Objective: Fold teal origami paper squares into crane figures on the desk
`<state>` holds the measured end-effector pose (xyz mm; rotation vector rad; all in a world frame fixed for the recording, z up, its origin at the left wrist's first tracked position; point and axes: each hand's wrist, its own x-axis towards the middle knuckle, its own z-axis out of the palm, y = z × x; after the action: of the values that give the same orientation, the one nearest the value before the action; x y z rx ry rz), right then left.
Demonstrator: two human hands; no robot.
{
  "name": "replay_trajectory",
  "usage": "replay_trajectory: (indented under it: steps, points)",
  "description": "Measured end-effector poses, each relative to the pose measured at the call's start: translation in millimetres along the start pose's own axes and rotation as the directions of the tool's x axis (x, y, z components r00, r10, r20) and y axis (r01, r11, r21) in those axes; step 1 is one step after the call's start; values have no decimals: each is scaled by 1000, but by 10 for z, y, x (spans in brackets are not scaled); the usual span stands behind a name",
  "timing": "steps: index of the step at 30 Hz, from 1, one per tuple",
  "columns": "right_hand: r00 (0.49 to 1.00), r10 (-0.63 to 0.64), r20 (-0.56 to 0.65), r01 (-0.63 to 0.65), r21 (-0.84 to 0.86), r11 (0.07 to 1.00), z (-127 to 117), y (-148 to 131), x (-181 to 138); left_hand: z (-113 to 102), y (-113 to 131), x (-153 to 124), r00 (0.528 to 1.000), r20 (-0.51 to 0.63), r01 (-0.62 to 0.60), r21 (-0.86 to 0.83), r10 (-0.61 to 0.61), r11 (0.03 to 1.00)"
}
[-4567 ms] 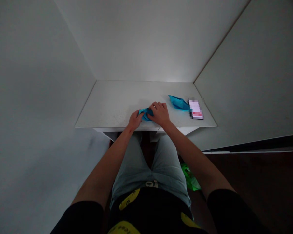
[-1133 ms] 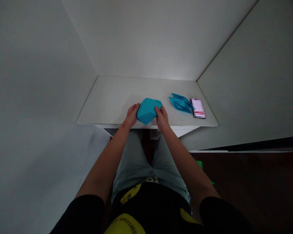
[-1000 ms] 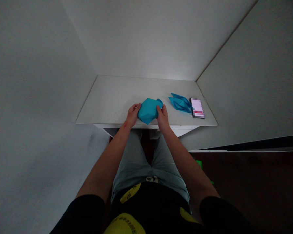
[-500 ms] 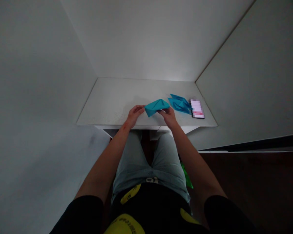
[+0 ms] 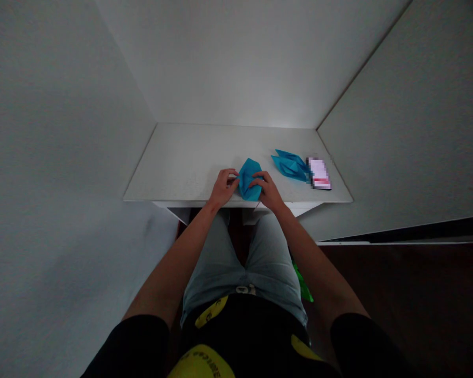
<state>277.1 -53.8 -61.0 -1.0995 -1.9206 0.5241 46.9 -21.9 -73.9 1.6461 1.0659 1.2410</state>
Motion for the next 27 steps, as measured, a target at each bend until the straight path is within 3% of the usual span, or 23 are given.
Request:
replay_trajectory:
  steps: [6,11,18,22,27]
  points:
    - [994,-82,-66,83,25,996,13,104,-20,-12,125,57,999,13,33,212,-36,977]
    - [988,-48,-149,68,126,990,-22,123,7,14,146,60,990,-49,140,214,-133,967]
    - [954,262,-149,-196,352,915,16,113,-36,55,91,15,988,-60,145,25,-143,989]
    - [965,236,-115,-197,277,940,25,44,-24,96,79,60,969,-107,224,23,-221,974]
    - [990,128,-57,-113,215,970,14,1,-32,149,154,260,900,-200,417,145,-386,897]
